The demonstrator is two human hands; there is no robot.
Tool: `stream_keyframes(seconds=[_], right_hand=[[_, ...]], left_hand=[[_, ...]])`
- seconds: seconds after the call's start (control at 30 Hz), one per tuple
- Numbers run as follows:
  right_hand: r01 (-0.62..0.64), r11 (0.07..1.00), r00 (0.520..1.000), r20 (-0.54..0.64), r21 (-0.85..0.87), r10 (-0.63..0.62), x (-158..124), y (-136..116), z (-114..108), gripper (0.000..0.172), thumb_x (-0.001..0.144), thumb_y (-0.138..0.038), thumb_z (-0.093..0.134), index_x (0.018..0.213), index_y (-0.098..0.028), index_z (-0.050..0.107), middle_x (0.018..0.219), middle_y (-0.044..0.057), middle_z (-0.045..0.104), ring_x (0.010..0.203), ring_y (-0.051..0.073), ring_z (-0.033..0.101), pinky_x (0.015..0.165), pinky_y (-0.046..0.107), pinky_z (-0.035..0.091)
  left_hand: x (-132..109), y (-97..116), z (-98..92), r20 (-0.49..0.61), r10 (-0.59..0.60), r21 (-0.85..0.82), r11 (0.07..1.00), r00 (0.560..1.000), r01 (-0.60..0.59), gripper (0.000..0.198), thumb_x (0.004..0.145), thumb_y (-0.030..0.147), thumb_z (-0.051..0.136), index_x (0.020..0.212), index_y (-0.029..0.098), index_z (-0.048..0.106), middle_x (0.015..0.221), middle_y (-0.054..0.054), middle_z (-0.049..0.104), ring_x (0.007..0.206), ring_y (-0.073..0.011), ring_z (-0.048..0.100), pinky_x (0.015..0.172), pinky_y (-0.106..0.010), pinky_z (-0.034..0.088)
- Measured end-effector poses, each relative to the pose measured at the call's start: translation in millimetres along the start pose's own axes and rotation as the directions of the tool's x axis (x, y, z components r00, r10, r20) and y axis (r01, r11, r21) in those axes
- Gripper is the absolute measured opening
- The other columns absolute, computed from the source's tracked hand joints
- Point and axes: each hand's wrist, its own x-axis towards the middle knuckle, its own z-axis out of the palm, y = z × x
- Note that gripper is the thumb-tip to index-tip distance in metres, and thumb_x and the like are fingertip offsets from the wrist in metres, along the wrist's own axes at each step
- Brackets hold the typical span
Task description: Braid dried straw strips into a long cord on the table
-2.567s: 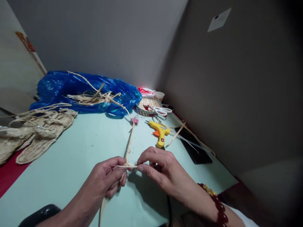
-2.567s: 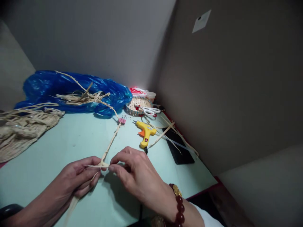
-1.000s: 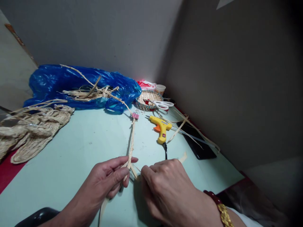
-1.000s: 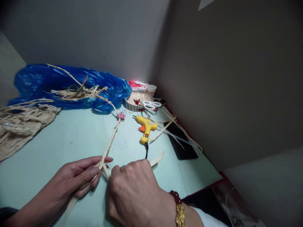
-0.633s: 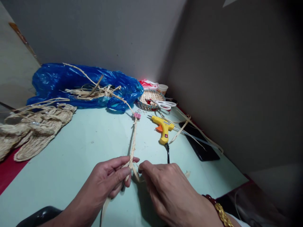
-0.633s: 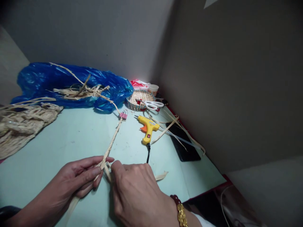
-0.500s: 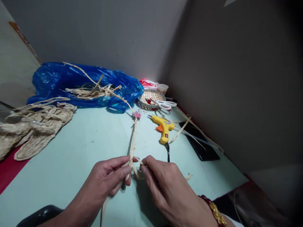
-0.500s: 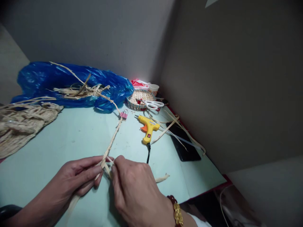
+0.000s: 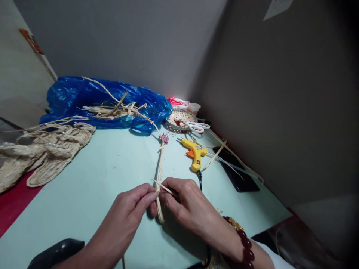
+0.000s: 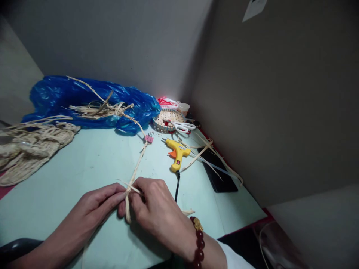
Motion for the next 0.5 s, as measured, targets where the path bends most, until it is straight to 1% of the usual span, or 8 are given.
stream_keyframes(seconds=[0.07, 0.13, 0.23, 0.3, 0.37, 0.43, 0.5], right_hand=[[0.011, 0.999, 1.000, -0.005, -0.047, -0.012, -3, 0, 0, 0.023, 0.093, -0.020, 0.043, 0.071, -0.019, 0.050, 0.063, -0.005, 0.053, 0.056, 0.008, 0.042, 0.057, 0.020, 0.031], [-0.010, 0.993, 1.000, -0.012, -0.116, 0.008, -6, 0, 1, 0.020, 0.094, -0.023, 0.041, 0.076, -0.019, 0.050, 0.068, -0.003, 0.055, 0.060, 0.010, 0.045, 0.059, 0.022, 0.033], [-0.040, 0.986, 0.999, -0.021, -0.164, 0.037, -10, -2, 0, 0.014, 0.096, -0.026, 0.039, 0.089, -0.021, 0.049, 0.075, -0.001, 0.058, 0.065, 0.013, 0.051, 0.061, 0.024, 0.036], [-0.048, 0.983, 0.998, -0.058, -0.179, 0.038, -16, -5, -3, 0.013, 0.096, -0.030, 0.039, 0.097, -0.021, 0.049, 0.082, 0.001, 0.059, 0.071, 0.015, 0.053, 0.065, 0.026, 0.038], [-0.045, 0.978, 0.993, -0.118, -0.205, 0.021, -22, -8, -6, 0.018, 0.097, -0.033, 0.037, 0.097, -0.022, 0.051, 0.085, 0.002, 0.058, 0.075, 0.016, 0.054, 0.067, 0.028, 0.039], [-0.023, 0.975, 0.978, -0.207, -0.221, -0.024, -30, -10, -7, 0.024, 0.098, -0.030, 0.033, 0.087, -0.021, 0.053, 0.083, 0.003, 0.056, 0.072, 0.016, 0.053, 0.066, 0.028, 0.040], [0.060, 0.977, 0.956, -0.271, -0.204, -0.115, -37, -10, -2, 0.025, 0.097, -0.024, 0.032, 0.084, -0.020, 0.053, 0.078, 0.003, 0.056, 0.068, 0.015, 0.053, 0.062, 0.026, 0.039]], left_hand=[[3, 1, -1.1, -0.012, 0.009, 0.020, 1.000, 1.000, -0.009, 0.034, 0.089, 0.038, 0.044, 0.063, 0.020, 0.054, 0.063, 0.002, 0.056, 0.066, -0.0150, 0.053, 0.067, -0.025, 0.037], [6, 1, -1.8, -0.013, -0.001, 0.003, 1.000, 1.000, 0.001, 0.029, 0.086, 0.036, 0.048, 0.064, 0.019, 0.056, 0.058, 0.003, 0.052, 0.061, -0.0138, 0.050, 0.061, -0.024, 0.036], [8, 2, -2.5, 0.009, -0.056, -0.065, 0.996, 0.998, 0.057, 0.025, 0.083, 0.037, 0.053, 0.070, 0.018, 0.062, 0.051, 0.006, 0.044, 0.050, -0.0103, 0.037, 0.049, -0.023, 0.027], [8, 0, -2.8, 0.003, -0.083, -0.128, 0.988, 0.997, 0.083, 0.026, 0.082, 0.039, 0.056, 0.072, 0.017, 0.065, 0.049, 0.007, 0.040, 0.047, -0.0086, 0.030, 0.046, -0.022, 0.023], [8, -2, -2.9, -0.013, -0.097, -0.194, 0.977, 0.995, 0.092, 0.027, 0.081, 0.041, 0.059, 0.073, 0.017, 0.068, 0.052, 0.006, 0.045, 0.048, -0.0083, 0.033, 0.048, -0.022, 0.026], [8, -4, -2.7, -0.016, -0.098, -0.235, 0.968, 0.995, 0.092, 0.026, 0.079, 0.041, 0.062, 0.077, 0.016, 0.070, 0.060, 0.003, 0.056, 0.055, -0.0098, 0.042, 0.053, -0.022, 0.031], [8, -6, -2.4, -0.017, -0.103, -0.230, 0.968, 0.995, 0.096, 0.026, 0.079, 0.041, 0.063, 0.079, 0.016, 0.071, 0.067, 0.000, 0.062, 0.061, -0.0122, 0.048, 0.057, -0.022, 0.034]])
